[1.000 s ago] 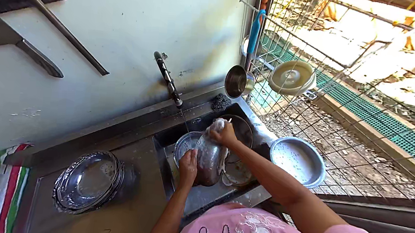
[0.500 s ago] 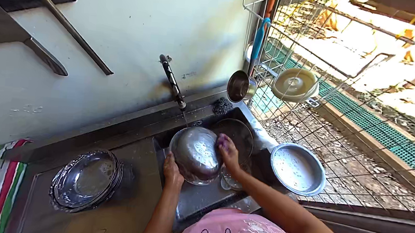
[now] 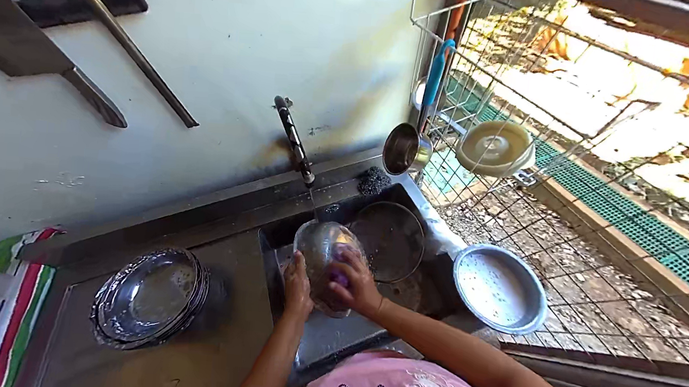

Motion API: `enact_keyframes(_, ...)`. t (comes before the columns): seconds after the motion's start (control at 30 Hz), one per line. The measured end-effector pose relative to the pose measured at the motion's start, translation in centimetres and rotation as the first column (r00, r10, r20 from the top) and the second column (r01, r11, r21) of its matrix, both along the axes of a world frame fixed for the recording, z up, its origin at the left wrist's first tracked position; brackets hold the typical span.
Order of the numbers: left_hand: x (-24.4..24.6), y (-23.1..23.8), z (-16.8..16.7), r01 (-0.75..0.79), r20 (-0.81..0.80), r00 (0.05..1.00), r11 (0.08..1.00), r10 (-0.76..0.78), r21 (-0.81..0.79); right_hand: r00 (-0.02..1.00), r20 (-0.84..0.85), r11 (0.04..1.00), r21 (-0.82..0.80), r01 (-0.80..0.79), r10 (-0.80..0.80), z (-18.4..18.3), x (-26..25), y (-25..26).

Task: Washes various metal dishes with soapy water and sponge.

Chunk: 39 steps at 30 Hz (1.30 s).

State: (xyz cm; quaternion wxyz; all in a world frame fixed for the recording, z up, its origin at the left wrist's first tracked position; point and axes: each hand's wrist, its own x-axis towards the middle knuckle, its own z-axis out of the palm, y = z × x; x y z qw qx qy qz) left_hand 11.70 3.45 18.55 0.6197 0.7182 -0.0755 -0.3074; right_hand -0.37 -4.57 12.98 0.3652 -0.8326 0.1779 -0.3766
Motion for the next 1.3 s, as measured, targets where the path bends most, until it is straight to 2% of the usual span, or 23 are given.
enact_keyframes(0.07, -1.2, 0.5, -0.3, 0.151, 0.051, 0.988, 0.985, -0.147, -0.084, 0.993, -0.027, 0.974, -0.196, -0.115, 0.112, 3.6, 1.5, -0.6)
enact_keyframes(0.1, -1.7, 0.7, 0.1, 0.224, 0.084, 0.973, 0.97, -0.217, -0.091, 0.986, -0.101, 0.976, -0.163, -0.147, 0.132, 5.6, 2.1, -2.1)
enact_keyframes(0.2, -2.0, 0.9, 1.4, 0.328, 0.318, 0.89, 0.943, -0.326, 0.046, 0.935, -0.323, 0.959, 0.279, -0.052, 0.144, 8.6, 2.8, -9.0)
enact_keyframes(0.27, -1.9, 1.3, 1.6, 0.37, 0.387, 0.845, 0.926, -0.369, 0.075, 0.934, -0.33, 0.938, 0.347, -0.017, 0.139, 7.7, 2.5, -10.3)
enact_keyframes(0.33, -1.3, 1.3, 1.6, 0.417, 0.426, 0.799, 0.901, -0.425, 0.118, 0.933, -0.277, 0.969, 0.15, -0.195, 0.23, 7.8, 1.9, -6.5)
enact_keyframes(0.4, -0.5, 1.8, 1.1, 0.477, 0.482, 0.742, 0.872, -0.466, 0.109, 0.899, -0.288, 0.928, -0.074, -0.365, 0.33, 9.0, 1.6, -2.8)
enact_keyframes(0.43, -0.2, 2.0, 1.4, 0.503, 0.5, 0.721, 0.858, -0.48, 0.099, 0.885, -0.31, 0.914, -0.095, -0.393, 0.349, 9.6, 1.6, -2.7)
enact_keyframes(0.53, 0.3, 2.6, 3.9, 0.528, 0.447, 0.721, 0.838, -0.53, 0.142, 0.9, -0.194, 0.916, 0.182, -0.359, 0.391, 9.5, 2.1, -8.8)
enact_keyframes(0.63, 0.6, 4.1, 3.7, 0.475, 0.497, 0.754, 0.879, -0.429, 0.039, 0.954, -0.007, 0.785, 0.57, -0.243, 0.3, 6.7, 1.9, -13.2)
enact_keyframes(0.67, 1.1, 4.2, 3.2, 0.49, 0.5, 0.74, 0.87, -0.45, 0.058, 0.964, -0.037, 0.785, 0.589, -0.191, 0.263, 6.9, 1.9, -13.0)
enact_keyframes(0.73, 2.0, 3.7, 2.6, 0.574, 0.423, 0.682, 0.795, -0.597, 0.196, 0.916, -0.282, 0.886, 0.443, -0.139, 0.285, 8.6, 2.4, -11.0)
enact_keyframes(0.8, 1.6, 2.5, 1.7, 0.634, 0.316, 0.678, 0.745, -0.664, 0.205, 0.732, -0.578, 0.933, 0.2, -0.3, 0.36, 11.2, 3.6, -6.7)
enact_keyframes(0.83, 1.3, 2.3, 1.1, 0.619, 0.3, 0.713, 0.77, -0.634, 0.154, 0.681, -0.622, 0.912, 0.147, -0.383, 0.386, 11.8, 4.1, -5.2)
enact_keyframes(0.9, 1.7, 1.8, 1.4, 0.537, 0.284, 0.783, 0.832, -0.553, 0.138, 0.783, -0.464, 0.91, 0.195, -0.367, 0.415, 10.4, 4.5, -6.3)
enact_keyframes(0.97, 2.6, 2.0, 2.3, 0.403, 0.247, 0.868, 0.902, -0.43, 0.154, 0.897, -0.25, 0.837, 0.51, -0.198, 0.364, 7.2, 3.5, -10.3)
enact_keyframes(1.03, 3.4, 2.7, 2.8, 0.191, 0.121, 0.973, 0.98, -0.196, 0.053, 0.983, -0.092, 0.591, 0.806, -0.019, 0.156, 2.9, 1.7, -11.5)
enact_keyframes(1.07, 3.6, 2.7, 2.5, 0.046, 0.025, 0.999, 0.999, -0.046, -0.014, 0.997, -0.07, 0.48, 0.876, 0.051, 0.021, 1.1, 1.0, -10.4)
enact_keyframes(1.1, 3.7, 2.3, 2.3, -0.096, -0.079, 0.993, 0.994, 0.091, -0.058, 0.992, -0.072, 0.414, 0.904, 0.109, -0.104, -0.1, 0.7, -8.4)
enact_keyframes(1.13, 3.7, 2.0, 2.2, -0.21, -0.163, 0.967, 0.975, 0.196, -0.069, 0.971, -0.083, 0.404, 0.899, 0.171, -0.226, -0.8, 0.7, -6.1)
enact_keyframes(1.17, 3.5, 1.6, 1.9, -0.287, -0.205, 0.941, 0.956, 0.27, -0.057, 0.944, -0.053, 0.47, 0.857, 0.21, -0.325, -1.0, 0.9, -3.8)
enact_keyframes(1.2, 3.2, 1.3, 1.5, -0.325, -0.218, 0.927, 0.944, 0.306, -0.052, 0.939, 0.004, 0.6, 0.769, 0.218, -0.345, -1.0, 1.1, -2.0)
enact_keyframes(1.27, 2.5, 1.0, 0.0, -0.348, -0.208, 0.92, 0.937, 0.333, -0.039, 0.984, 0.042, 0.923, 0.355, 0.147, -0.173, -1.1, 1.4, 0.3)
enact_keyframes(1.3, 2.1, 0.9, -0.3, -0.325, -0.193, 0.929, 0.945, 0.315, -0.022, 0.997, 0.013, 0.992, 0.1, 0.077, -0.079, -0.5, 1.8, 1.0)
